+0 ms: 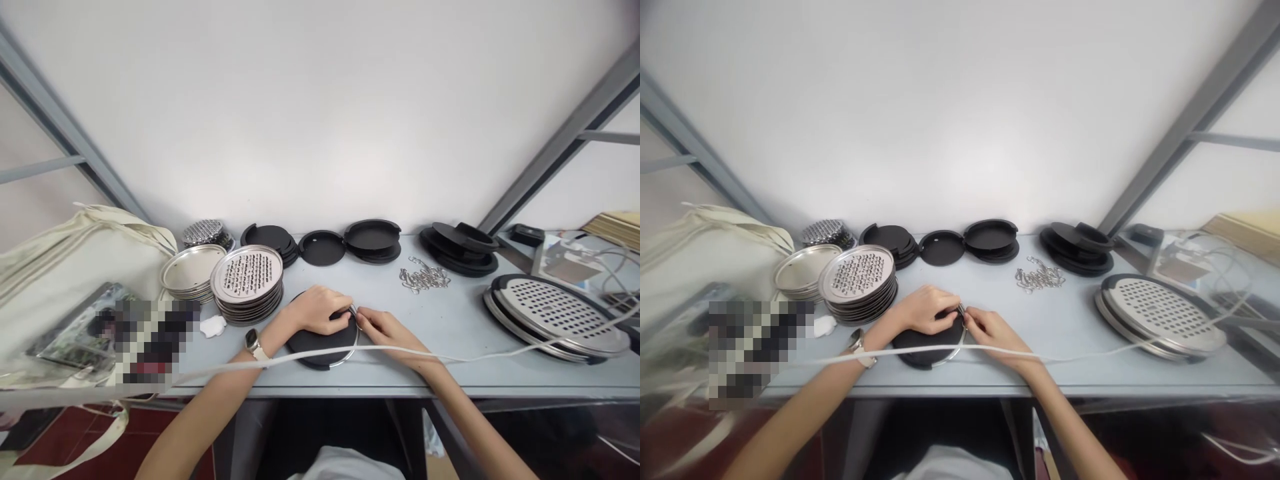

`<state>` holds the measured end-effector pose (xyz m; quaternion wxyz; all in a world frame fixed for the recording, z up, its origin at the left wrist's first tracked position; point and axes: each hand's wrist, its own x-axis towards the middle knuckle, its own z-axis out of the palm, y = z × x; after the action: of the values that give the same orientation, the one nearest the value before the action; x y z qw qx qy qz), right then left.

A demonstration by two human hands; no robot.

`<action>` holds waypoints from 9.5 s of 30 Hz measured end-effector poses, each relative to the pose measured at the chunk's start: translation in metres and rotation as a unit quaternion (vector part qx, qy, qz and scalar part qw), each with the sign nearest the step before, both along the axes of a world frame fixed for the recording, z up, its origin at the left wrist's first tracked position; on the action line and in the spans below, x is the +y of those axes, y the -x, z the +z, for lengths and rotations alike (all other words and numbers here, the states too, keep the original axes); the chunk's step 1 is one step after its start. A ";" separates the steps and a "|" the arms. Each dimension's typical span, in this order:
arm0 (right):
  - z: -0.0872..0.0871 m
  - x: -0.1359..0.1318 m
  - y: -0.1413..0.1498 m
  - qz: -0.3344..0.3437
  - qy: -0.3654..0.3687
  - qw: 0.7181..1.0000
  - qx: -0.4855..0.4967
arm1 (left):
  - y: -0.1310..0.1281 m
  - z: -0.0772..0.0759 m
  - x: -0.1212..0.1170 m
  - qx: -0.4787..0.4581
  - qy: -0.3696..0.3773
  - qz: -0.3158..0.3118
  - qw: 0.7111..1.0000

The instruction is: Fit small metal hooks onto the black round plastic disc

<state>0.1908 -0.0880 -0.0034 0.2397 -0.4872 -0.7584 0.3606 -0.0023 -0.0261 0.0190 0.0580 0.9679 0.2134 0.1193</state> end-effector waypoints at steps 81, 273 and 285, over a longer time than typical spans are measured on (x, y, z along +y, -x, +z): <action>-0.008 0.003 -0.001 -0.067 -0.005 0.988 0.140 | 0.004 0.005 0.001 -0.019 0.093 0.035 0.995; -0.004 0.001 -0.008 -0.052 0.069 0.988 0.129 | -0.002 -0.003 -0.004 0.016 -0.031 0.022 0.999; -0.004 -0.003 -0.009 -0.151 -0.054 0.987 -0.018 | -0.002 -0.001 -0.004 0.017 -0.038 0.029 0.999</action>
<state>0.1999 -0.0910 -0.0075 0.3035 -0.5886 -0.6990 0.2698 -0.0001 -0.0298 0.0180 0.0140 0.9648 0.2373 0.1125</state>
